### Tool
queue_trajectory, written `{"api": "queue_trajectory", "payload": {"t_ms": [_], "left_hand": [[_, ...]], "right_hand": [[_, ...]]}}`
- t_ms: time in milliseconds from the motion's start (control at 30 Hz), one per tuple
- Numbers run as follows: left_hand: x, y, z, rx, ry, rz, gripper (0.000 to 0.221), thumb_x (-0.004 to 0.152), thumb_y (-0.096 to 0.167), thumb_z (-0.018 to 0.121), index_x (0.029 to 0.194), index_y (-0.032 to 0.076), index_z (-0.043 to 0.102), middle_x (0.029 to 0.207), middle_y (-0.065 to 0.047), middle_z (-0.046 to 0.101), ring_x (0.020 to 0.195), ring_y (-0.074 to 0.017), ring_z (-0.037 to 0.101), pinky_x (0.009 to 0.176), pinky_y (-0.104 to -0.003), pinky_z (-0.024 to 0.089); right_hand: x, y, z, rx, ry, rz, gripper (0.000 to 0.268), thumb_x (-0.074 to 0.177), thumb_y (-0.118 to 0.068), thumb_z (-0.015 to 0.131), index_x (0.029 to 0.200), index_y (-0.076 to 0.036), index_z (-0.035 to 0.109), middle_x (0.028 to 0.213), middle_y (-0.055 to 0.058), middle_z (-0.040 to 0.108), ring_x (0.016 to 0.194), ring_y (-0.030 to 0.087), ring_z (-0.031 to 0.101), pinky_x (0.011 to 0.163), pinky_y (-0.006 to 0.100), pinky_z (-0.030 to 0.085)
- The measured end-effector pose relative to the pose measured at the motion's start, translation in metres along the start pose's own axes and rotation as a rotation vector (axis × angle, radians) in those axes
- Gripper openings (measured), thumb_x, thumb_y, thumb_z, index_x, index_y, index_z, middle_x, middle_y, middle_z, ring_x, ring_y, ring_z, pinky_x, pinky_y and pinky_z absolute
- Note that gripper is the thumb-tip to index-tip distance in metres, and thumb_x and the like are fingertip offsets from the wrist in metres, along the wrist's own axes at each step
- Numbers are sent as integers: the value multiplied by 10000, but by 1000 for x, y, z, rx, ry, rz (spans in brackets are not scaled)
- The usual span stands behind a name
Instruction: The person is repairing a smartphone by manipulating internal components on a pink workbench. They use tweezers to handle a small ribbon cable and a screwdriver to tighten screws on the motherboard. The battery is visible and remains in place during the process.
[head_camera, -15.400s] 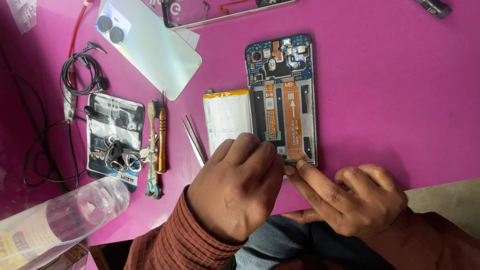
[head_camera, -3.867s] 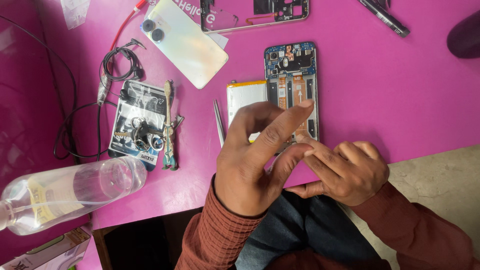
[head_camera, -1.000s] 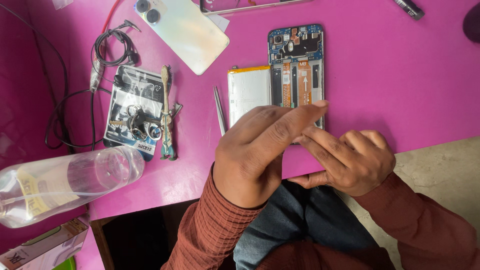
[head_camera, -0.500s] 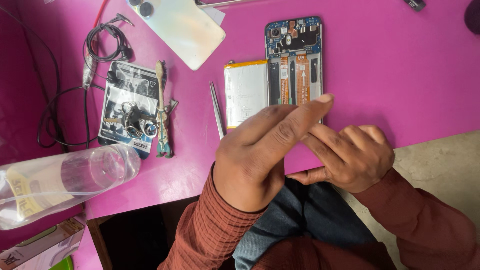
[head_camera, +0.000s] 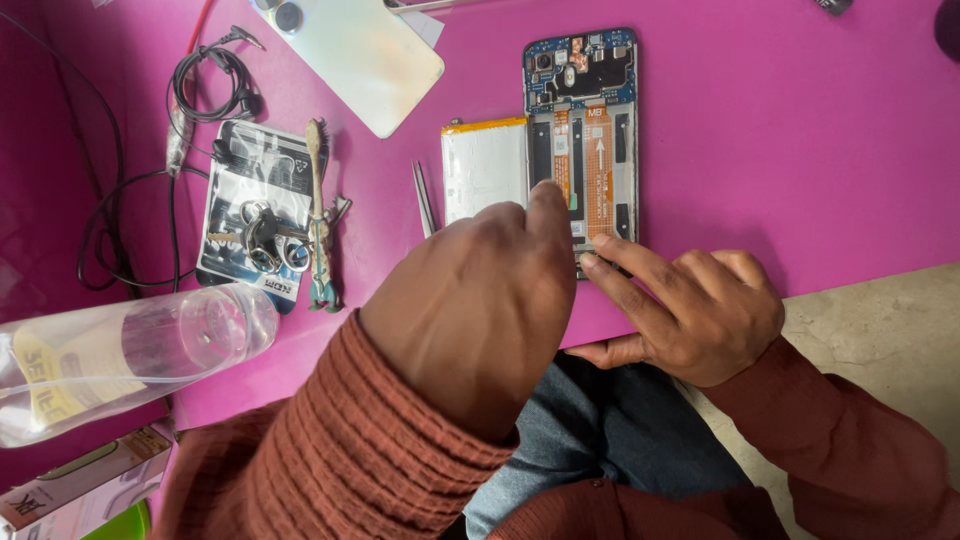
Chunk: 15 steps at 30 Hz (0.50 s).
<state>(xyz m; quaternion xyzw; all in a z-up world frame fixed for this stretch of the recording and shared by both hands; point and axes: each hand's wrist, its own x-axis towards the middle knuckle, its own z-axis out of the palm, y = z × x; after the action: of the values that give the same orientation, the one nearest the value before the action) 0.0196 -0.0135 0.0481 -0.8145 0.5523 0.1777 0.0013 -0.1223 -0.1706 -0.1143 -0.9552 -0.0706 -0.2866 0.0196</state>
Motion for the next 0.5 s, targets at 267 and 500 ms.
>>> {"api": "queue_trajectory", "payload": {"t_ms": [267, 500], "left_hand": [[41, 7, -35, 6, -498, -269, 131, 951, 176, 600, 995, 69, 662, 854, -96, 660, 759, -248, 710, 624, -391, 591], [61, 15, -48, 54, -585, -254, 149, 964, 224, 593, 1005, 96, 658, 856, -83, 665, 771, -235, 708, 646, -386, 590]], "right_hand": [[-3, 2, 2, -6, 23, -4, 773, 894, -856, 524, 1055, -143, 777, 1218, -56, 726, 636, 106, 547, 617, 261, 386], [-2, 4, 1, -6, 18, -9, 764, 877, -870, 521, 978, -151, 758, 1100, -64, 704, 657, 116, 549, 643, 289, 402]]}}
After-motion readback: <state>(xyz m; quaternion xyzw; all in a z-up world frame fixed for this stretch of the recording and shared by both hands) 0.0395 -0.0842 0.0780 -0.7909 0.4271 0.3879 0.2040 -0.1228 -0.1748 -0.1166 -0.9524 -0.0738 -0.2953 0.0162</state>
